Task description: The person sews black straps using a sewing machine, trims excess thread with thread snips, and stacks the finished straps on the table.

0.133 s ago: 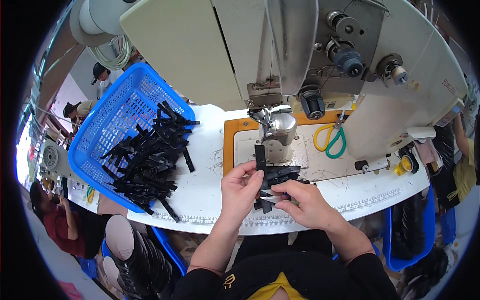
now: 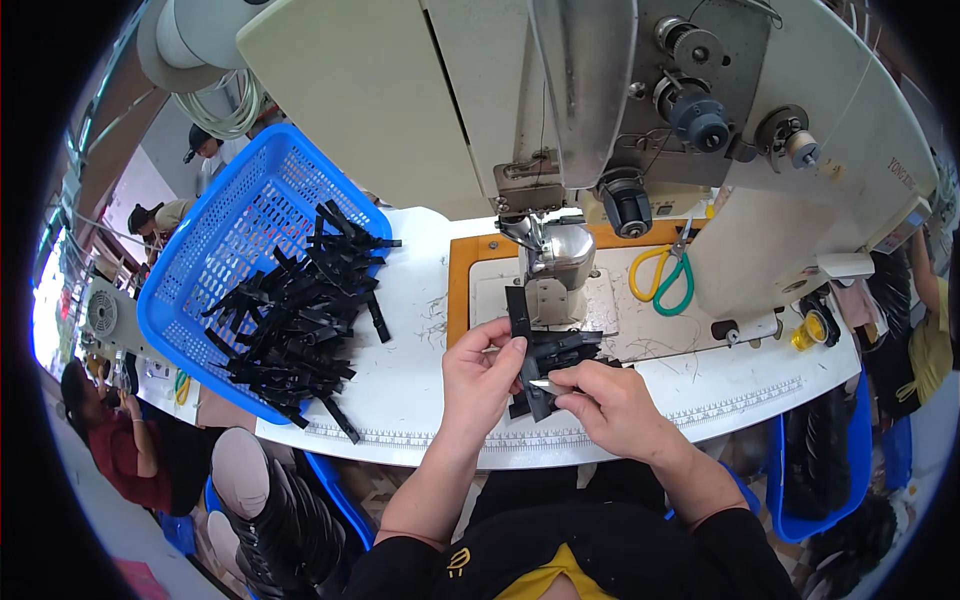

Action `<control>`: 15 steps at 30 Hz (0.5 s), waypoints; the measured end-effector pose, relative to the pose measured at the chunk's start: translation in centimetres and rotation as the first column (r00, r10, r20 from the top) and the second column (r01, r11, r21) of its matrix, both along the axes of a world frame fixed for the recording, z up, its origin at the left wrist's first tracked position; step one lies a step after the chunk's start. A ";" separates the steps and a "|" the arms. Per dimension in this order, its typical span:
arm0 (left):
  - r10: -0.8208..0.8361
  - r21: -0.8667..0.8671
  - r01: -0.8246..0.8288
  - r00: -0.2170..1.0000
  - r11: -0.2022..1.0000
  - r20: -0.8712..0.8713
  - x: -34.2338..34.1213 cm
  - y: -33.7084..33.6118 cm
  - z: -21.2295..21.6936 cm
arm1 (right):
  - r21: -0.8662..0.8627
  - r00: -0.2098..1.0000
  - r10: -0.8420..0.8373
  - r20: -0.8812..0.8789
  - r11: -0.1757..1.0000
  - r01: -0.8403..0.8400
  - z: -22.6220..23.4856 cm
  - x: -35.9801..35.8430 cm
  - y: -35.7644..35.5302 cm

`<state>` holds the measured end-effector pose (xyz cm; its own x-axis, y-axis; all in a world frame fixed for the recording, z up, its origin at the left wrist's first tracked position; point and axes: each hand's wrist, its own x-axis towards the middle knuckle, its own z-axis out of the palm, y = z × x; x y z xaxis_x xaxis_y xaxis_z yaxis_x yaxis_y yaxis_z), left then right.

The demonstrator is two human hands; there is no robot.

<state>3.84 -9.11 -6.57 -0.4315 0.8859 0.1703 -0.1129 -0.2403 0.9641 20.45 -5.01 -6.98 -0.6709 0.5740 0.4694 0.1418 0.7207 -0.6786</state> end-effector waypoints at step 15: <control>0.033 -0.071 -0.132 0.654 0.989 -0.756 -8.1 2.2 0.2 | -0.411 0.869 -0.300 -0.393 0.903 0.126 0.2 2.2 0.8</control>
<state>-4.26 -6.91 -6.38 -0.2719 0.8866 0.3742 0.6765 -0.1004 0.7296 22.68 -4.16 -6.73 -0.2869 0.8642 0.4134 -0.1104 0.3988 -0.9104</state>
